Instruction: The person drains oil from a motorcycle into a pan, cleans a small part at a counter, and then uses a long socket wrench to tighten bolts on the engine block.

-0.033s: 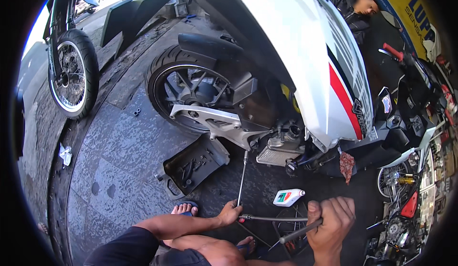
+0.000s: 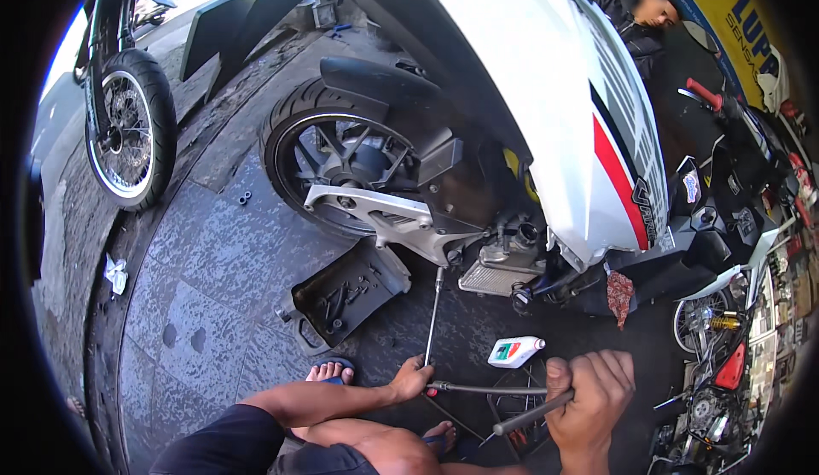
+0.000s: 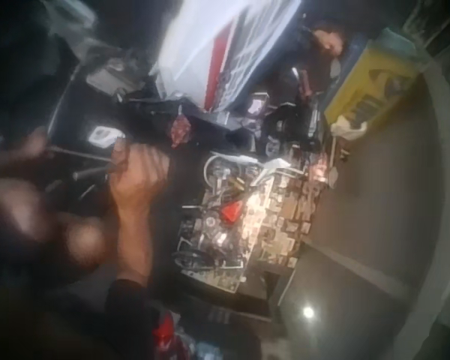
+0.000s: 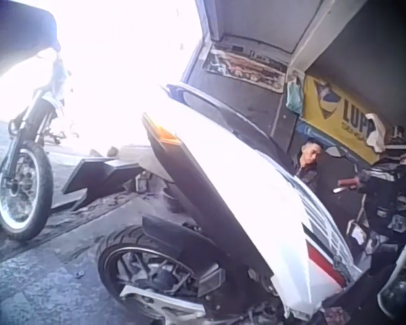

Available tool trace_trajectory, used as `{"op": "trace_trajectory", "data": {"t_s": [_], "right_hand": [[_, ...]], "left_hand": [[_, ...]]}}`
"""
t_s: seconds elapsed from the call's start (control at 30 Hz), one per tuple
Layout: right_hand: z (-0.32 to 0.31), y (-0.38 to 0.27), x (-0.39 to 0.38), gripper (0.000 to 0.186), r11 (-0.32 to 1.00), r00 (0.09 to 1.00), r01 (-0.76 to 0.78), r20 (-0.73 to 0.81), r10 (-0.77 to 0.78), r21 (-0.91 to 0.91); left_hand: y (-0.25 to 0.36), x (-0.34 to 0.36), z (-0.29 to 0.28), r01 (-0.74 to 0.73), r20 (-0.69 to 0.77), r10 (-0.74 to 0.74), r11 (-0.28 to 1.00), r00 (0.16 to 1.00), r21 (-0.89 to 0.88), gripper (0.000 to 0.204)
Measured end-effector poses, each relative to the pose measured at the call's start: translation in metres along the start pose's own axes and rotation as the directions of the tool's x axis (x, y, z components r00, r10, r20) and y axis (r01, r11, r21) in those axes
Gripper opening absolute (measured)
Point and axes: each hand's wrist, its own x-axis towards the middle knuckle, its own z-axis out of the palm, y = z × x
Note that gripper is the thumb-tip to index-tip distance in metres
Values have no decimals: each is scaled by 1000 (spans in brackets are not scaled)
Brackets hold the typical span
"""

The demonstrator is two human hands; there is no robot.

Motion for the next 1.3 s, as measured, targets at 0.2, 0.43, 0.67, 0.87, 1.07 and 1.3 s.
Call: {"op": "trace_trajectory", "data": {"t_s": [0.2,0.43,0.67,0.87,1.07,1.3], "right_hand": [[0,-35,32,44,990,988,142,63,-141,-11],[11,-65,66,45,973,966,229,118,-228,4],[24,-103,77,42,932,914,358,188,-361,47],[53,-165,73,38,863,835,463,229,-501,200],[89,-202,81,52,786,735,583,280,-618,206],[70,-132,74,18,842,863,472,60,-502,260]], "left_hand": [[-20,16,4,-36,44,40,994,998,-102,15],[-7,9,5,-70,1,71,982,997,-174,13],[-6,3,2,-140,75,154,975,985,-172,18],[-12,15,5,-69,167,134,935,977,-347,15],[-22,31,-2,107,202,-1,849,979,-517,13],[-34,37,4,47,145,8,927,989,-371,10]]}}
